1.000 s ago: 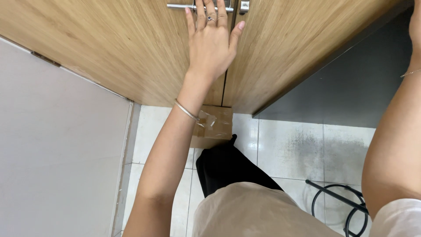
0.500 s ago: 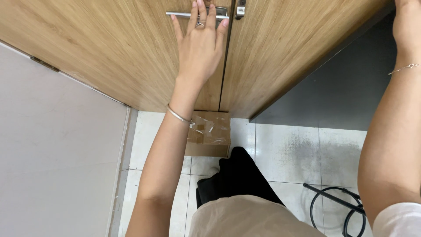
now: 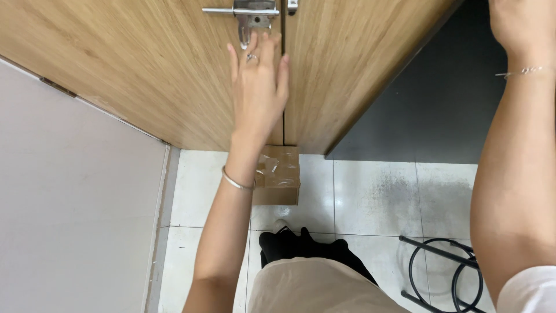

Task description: Assembling flower-shaped favors into small decorative boxes.

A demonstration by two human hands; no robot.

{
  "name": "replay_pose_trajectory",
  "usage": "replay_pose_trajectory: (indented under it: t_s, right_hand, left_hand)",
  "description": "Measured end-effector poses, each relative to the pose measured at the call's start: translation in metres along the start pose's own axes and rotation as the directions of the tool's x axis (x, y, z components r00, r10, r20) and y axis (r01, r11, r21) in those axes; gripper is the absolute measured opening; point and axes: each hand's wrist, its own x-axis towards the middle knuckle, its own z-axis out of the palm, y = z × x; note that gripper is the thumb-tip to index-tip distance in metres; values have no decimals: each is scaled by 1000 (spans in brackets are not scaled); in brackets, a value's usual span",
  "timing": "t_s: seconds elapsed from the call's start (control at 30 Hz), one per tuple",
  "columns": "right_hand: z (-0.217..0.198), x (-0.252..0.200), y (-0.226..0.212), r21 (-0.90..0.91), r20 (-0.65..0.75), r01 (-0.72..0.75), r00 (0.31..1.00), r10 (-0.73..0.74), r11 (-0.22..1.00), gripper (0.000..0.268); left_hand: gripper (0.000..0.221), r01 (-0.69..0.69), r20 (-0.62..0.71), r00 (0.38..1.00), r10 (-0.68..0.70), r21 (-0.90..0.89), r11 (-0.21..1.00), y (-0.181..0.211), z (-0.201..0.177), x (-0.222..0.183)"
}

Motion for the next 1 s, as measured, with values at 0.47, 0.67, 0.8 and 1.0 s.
replay_pose_trajectory:
  t_s: [0.47, 0.67, 0.8, 1.0]
  right_hand:
    - [-162, -340, -168, 528, 660, -761, 647, 381, 377, 18]
    - [-229, -440, -144, 390, 628, -890, 444, 640, 235, 19]
    - [-258, -486, -138, 393, 453, -910, 314, 835, 130, 19]
    - [-306, -531, -175, 228, 169, -972, -25, 985, -63, 22]
  left_hand:
    - [36, 205, 565, 809, 161, -528, 824, 172, 51, -207]
    - [36, 180, 883, 228, 411, -453, 873, 259, 88, -267]
    - [33, 12, 762, 19, 647, -647, 762, 305, 107, -288]
    - [30, -11, 521, -344, 781, -834, 552, 368, 125, -304]
